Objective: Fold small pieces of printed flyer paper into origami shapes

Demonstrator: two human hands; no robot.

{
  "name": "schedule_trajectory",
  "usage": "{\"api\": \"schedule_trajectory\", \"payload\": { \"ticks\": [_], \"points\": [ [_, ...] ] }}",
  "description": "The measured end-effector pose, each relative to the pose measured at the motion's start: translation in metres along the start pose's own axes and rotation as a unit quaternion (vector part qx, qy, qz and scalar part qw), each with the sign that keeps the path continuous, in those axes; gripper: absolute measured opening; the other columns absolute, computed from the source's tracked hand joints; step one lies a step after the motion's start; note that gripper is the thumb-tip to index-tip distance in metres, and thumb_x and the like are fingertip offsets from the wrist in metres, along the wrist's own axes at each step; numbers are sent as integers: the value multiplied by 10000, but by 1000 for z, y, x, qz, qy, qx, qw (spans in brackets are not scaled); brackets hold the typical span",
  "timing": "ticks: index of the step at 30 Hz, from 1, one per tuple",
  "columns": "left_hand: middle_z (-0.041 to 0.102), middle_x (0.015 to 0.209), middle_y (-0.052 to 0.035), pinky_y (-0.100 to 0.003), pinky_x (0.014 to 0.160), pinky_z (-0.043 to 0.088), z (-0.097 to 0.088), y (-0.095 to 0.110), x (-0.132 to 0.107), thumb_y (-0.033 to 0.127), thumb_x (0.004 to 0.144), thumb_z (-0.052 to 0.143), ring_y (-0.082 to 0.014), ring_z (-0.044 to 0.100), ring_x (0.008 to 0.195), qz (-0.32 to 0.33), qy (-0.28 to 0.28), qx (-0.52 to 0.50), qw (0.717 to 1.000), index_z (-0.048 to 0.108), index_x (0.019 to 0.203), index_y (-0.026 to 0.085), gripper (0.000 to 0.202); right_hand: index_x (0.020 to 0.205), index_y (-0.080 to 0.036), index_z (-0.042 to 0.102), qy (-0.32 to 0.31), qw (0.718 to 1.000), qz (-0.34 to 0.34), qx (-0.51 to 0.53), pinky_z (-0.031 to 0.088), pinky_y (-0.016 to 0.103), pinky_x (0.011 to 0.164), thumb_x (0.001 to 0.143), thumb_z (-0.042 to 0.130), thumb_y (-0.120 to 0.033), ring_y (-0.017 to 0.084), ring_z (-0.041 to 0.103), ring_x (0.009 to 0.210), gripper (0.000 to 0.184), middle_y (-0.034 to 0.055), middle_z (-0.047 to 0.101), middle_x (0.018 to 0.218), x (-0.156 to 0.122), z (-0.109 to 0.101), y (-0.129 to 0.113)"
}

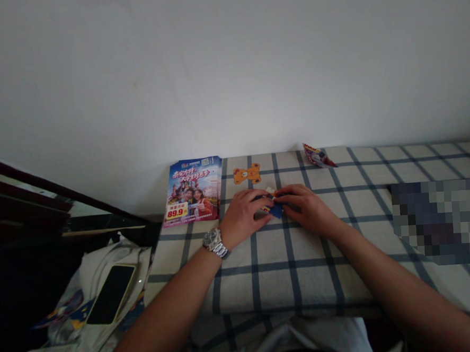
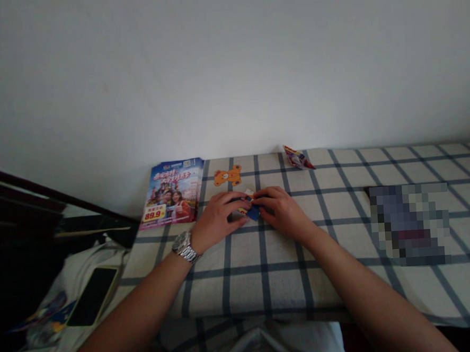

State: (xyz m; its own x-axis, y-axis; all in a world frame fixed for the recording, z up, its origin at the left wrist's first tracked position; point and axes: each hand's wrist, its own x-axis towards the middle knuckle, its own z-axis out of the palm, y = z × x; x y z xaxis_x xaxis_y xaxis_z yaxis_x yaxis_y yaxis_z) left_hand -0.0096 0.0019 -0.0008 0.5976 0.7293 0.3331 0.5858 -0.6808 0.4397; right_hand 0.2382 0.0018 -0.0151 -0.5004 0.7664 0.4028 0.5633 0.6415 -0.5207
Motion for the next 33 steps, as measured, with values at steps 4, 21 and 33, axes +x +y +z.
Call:
{"api": "schedule_trajectory", "payload": {
  "ticks": [4,21,33],
  "points": [
    [674,1318,-42,-486,1047,479,2,-2,1,325,921,758,-271,624,1204,-8,8,-2,1000,724,1134,277,221,1201,-270,743,-9,1000,-4,3,531,521,1056,906,647,-126,289,640,1209,343,90,712,1256,0,-2,0],
    [676,1317,-35,-482,1045,480,2,-2,2,339,912,770,-267,629,1199,-9,10,-3,1000,713,1151,280,253,1170,-294,740,-44,998,-19,42,542,504,1071,904,709,-163,274,663,1239,298,67,731,1290,3,-15,5],
    [665,1323,-42,-488,1050,476,-1,-2,2,348,879,803,-272,626,1196,2,5,-6,1000,723,1144,289,282,1174,-289,745,-45,998,-31,33,541,504,1066,963,674,-221,274,658,1239,232,67,744,1273,2,-16,2]
  ]
}}
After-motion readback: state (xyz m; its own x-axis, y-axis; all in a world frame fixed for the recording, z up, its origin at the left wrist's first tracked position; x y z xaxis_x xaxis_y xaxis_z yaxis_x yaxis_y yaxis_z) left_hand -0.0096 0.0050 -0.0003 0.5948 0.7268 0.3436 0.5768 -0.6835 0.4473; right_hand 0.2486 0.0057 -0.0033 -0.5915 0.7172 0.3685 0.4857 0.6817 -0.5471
